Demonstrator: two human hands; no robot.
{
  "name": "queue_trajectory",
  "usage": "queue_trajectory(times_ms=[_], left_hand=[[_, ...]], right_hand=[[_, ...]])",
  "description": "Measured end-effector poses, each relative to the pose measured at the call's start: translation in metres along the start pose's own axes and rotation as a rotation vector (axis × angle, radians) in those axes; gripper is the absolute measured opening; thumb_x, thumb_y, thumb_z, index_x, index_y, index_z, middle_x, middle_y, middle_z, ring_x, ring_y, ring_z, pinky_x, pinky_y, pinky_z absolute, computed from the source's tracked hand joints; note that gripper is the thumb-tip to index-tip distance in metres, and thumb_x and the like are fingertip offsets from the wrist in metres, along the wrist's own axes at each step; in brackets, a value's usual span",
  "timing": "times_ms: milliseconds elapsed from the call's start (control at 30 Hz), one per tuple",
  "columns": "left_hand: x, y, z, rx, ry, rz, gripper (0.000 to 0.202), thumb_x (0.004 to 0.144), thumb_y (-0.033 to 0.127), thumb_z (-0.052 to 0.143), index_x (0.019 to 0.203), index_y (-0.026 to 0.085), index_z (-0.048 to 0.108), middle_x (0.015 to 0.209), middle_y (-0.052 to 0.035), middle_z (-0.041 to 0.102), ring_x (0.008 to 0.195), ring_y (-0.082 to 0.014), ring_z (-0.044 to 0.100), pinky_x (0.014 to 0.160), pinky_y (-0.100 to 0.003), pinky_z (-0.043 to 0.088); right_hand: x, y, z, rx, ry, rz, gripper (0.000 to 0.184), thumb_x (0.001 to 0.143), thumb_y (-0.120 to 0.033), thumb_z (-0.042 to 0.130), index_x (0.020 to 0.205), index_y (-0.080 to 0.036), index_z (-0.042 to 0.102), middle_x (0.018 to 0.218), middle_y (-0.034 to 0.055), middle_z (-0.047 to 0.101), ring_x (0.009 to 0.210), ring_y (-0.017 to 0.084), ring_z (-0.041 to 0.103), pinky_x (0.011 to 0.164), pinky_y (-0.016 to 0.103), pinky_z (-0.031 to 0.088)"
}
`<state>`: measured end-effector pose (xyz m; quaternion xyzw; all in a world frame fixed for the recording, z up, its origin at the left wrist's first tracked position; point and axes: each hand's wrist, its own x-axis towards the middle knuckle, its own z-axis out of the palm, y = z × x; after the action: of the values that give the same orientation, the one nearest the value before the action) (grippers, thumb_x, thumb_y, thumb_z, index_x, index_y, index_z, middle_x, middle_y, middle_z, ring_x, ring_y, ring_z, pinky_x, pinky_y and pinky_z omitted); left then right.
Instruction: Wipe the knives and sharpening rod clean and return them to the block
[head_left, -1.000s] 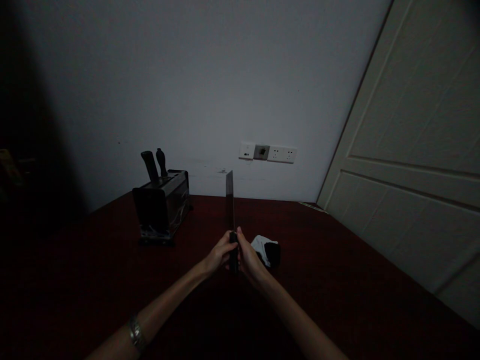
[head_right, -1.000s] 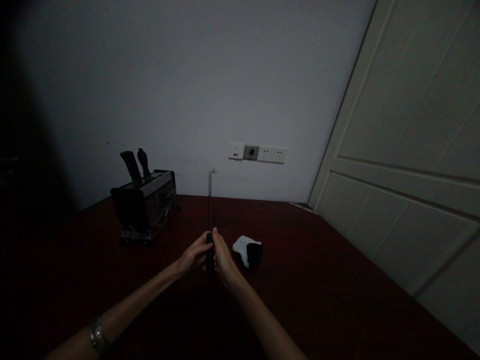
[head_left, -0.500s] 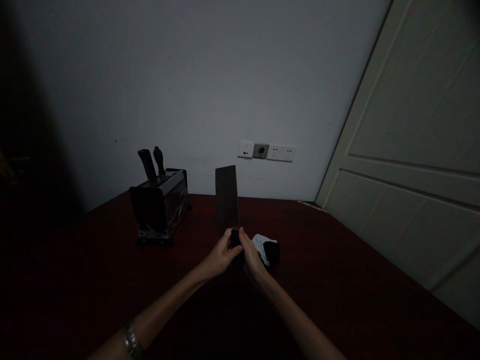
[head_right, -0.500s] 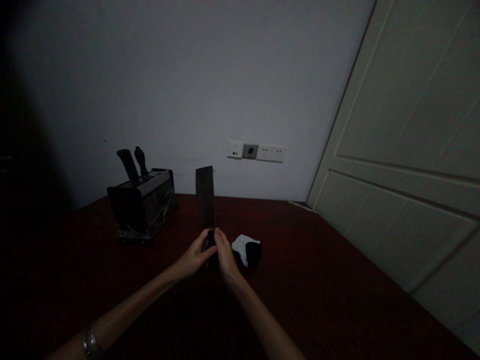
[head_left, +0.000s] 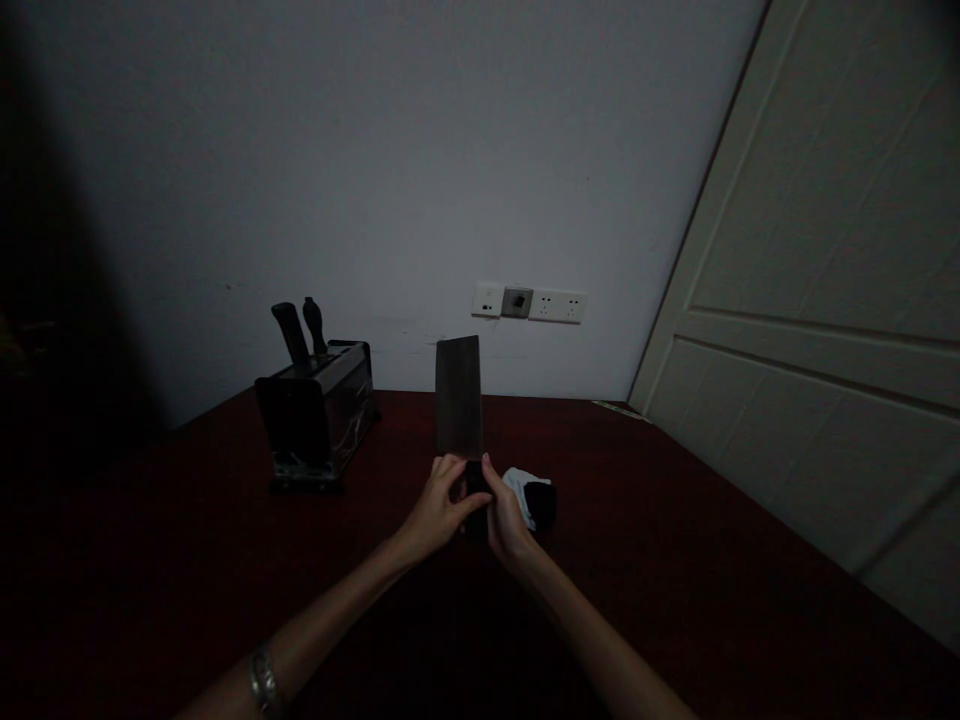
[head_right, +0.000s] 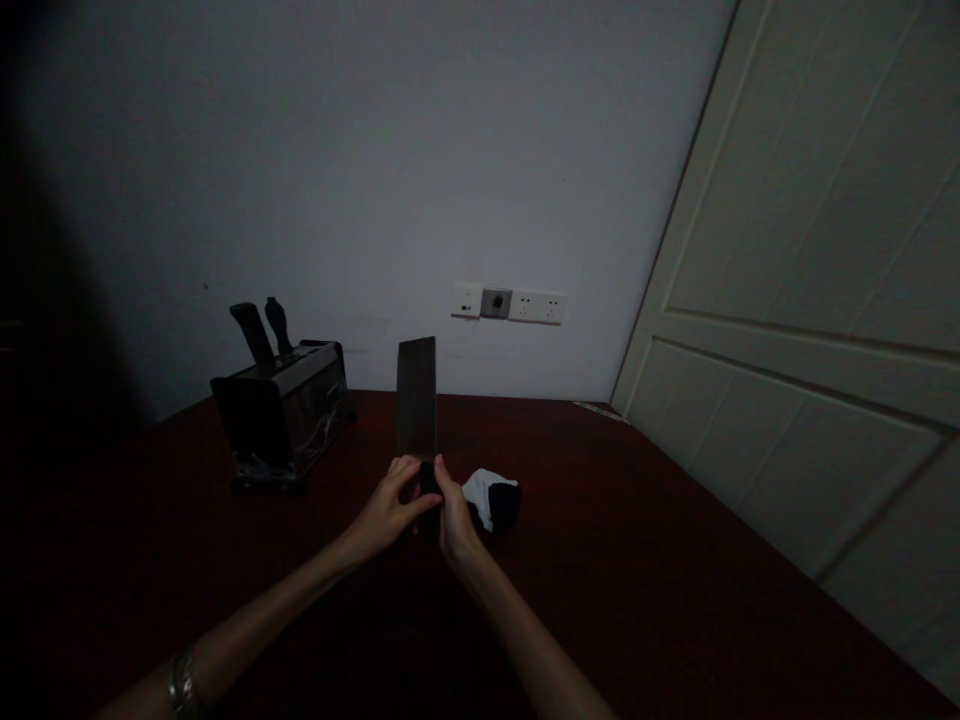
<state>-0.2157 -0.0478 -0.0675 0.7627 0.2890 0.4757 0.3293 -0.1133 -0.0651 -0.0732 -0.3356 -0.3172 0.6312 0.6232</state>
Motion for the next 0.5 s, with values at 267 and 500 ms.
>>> queue_trajectory(times_ms=[267, 500], left_hand=[[0.002, 0.012, 0.009, -0.123, -0.012, -0.089, 0.032, 0.070, 0.031, 0.066, 0.099, 0.018, 0.062, 0.095, -0.0059, 0.055, 0.093, -0.0207, 0.048, 0.085, -0.031, 0.037], [-0.009, -0.004, 0.015, -0.533, -0.139, -0.371, 0.059, 0.079, 0.049, 0.050, 0.128, 0.017, 0.041, 0.109, -0.0103, 0.057, 0.097, -0.0204, 0.053, 0.085, -0.033, 0.038]], right_hand=[[-0.003, -0.004, 0.000, 0.046, 0.129, -0.070, 0.045, 0.057, -0.060, 0.065, 0.070, -0.017, 0.062, 0.052, 0.0002, 0.057, 0.051, 0.016, 0.055, 0.044, 0.024, 0.039], [-0.009, -0.026, -0.010, 0.092, -0.036, 0.085, 0.051, 0.073, -0.065, 0.042, 0.057, -0.018, 0.052, 0.037, -0.0052, 0.036, 0.035, 0.010, 0.038, 0.040, 0.023, 0.035]])
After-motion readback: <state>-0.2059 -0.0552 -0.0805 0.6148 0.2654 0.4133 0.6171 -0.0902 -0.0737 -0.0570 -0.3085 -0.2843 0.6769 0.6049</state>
